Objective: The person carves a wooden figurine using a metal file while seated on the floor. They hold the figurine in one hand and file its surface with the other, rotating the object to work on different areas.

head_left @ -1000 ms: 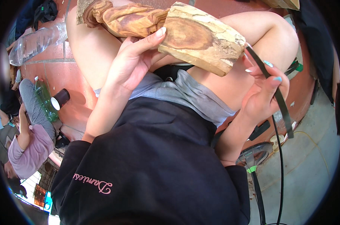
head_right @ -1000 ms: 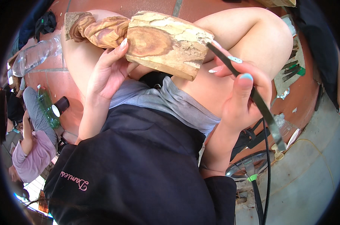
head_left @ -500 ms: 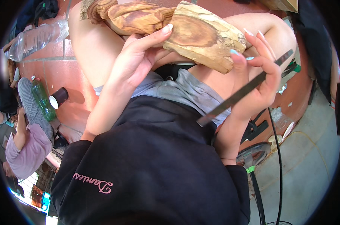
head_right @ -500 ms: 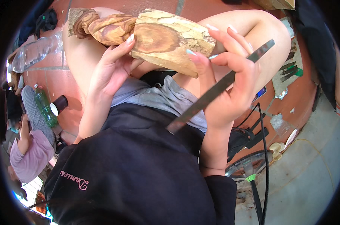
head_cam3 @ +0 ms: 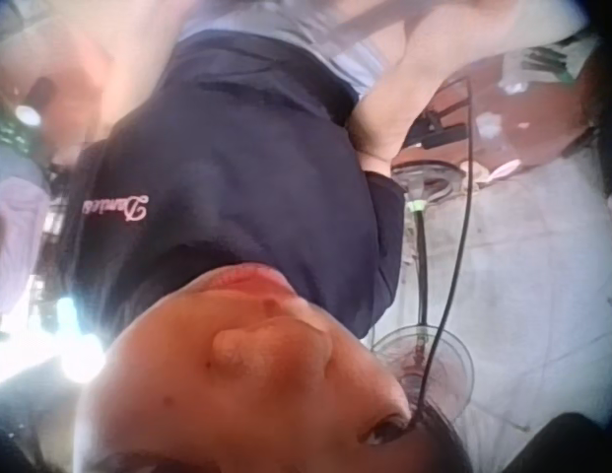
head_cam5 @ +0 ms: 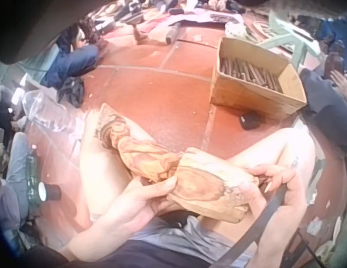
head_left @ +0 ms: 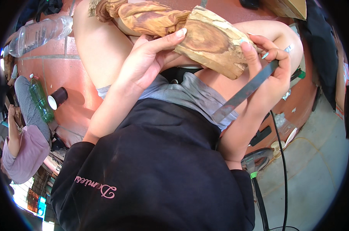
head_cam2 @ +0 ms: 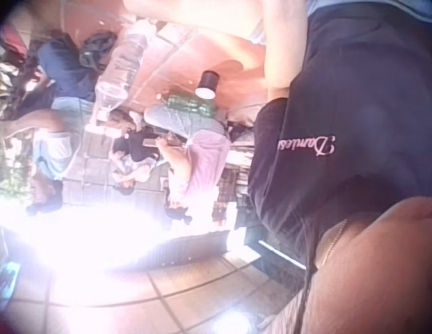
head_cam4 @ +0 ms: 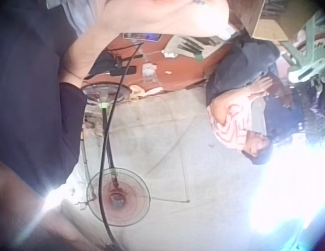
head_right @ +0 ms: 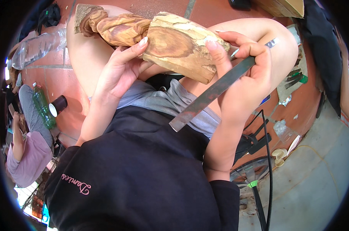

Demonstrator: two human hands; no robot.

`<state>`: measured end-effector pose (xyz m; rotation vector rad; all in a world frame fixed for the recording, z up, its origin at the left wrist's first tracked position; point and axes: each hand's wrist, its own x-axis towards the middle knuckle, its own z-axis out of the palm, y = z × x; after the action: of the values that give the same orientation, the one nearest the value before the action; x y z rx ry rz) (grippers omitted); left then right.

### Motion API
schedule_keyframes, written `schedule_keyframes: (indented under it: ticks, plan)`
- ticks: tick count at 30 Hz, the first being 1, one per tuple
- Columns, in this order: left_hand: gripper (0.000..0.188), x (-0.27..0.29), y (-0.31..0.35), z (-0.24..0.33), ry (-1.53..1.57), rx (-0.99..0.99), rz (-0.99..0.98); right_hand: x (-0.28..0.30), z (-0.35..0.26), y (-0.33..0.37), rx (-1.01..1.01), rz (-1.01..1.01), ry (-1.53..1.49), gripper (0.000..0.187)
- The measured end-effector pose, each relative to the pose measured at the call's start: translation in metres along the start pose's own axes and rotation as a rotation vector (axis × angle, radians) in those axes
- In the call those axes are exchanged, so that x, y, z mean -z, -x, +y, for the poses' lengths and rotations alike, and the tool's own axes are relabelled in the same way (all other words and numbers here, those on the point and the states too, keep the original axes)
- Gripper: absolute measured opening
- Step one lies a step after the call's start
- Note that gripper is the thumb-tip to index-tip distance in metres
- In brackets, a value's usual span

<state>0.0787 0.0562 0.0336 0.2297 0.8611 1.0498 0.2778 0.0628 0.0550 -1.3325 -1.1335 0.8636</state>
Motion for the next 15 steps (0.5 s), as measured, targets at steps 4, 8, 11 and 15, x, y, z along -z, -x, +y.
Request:
schedule_keyframes:
  ticks: [4,8,11,15]
  plan:
    - [0.041,0.001,-0.001,-0.001,-0.005,-0.021,0.016,0.006,-0.002,-0.015,-0.059,-0.028,-0.005,0.035]
    - [0.041,0.0,-0.001,0.001,-0.002,0.004,0.021,0.008,0.008,-0.033,0.099,0.07,0.175,0.034]
    - [0.042,-0.001,-0.001,0.001,-0.01,0.013,0.039,0.006,0.02,-0.051,0.388,0.159,-0.051,0.021]
    - [0.042,0.001,-0.002,-0.001,-0.012,0.01,0.046,0.025,0.009,-0.04,0.138,0.14,-0.193,0.07]
